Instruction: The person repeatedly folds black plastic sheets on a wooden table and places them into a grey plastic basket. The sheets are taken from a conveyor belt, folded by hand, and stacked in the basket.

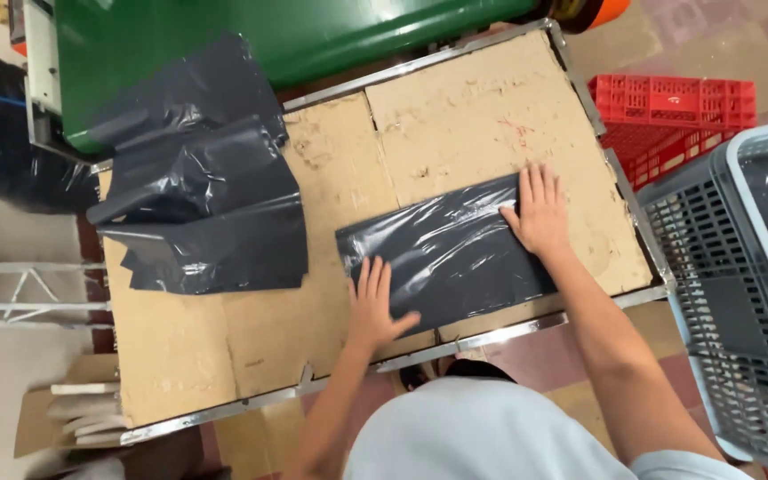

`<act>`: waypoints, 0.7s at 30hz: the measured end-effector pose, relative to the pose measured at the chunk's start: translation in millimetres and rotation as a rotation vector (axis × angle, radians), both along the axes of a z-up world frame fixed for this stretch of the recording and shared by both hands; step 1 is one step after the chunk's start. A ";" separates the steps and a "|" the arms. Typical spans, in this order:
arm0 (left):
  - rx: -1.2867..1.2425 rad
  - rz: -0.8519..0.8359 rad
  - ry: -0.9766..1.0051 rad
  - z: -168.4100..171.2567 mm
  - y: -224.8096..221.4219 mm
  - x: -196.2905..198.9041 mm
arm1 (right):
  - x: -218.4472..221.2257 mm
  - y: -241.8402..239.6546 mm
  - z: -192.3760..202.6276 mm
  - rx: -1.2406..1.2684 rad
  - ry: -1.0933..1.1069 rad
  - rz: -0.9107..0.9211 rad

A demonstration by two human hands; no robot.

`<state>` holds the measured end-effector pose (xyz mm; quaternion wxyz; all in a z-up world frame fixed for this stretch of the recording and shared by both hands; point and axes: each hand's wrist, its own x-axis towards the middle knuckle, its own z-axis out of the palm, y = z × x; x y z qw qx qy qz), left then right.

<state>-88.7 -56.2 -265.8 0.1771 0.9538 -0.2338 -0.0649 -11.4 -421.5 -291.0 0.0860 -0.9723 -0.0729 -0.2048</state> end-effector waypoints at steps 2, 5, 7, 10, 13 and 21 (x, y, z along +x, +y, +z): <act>-0.083 -0.101 -0.068 -30.7 19.9 -19.7 | -34.3 18.9 1.2 0.031 0.037 0.054; 0.001 -0.392 -0.504 -52.1 17.9 -30.1 | -99.1 73.1 -9.9 0.142 0.228 0.426; -0.169 -0.470 -0.205 -35.3 -7.0 -28.9 | -141.3 97.6 -18.5 0.105 0.455 0.580; 0.052 -0.568 0.486 34.9 -58.5 0.6 | -163.9 84.8 -17.4 0.320 0.507 0.584; -0.404 -0.259 0.920 38.0 -86.7 70.2 | -172.7 53.8 -15.2 0.796 0.579 0.526; -0.504 0.169 0.896 -30.8 -82.7 123.6 | -193.7 10.5 -52.3 1.946 0.575 -0.637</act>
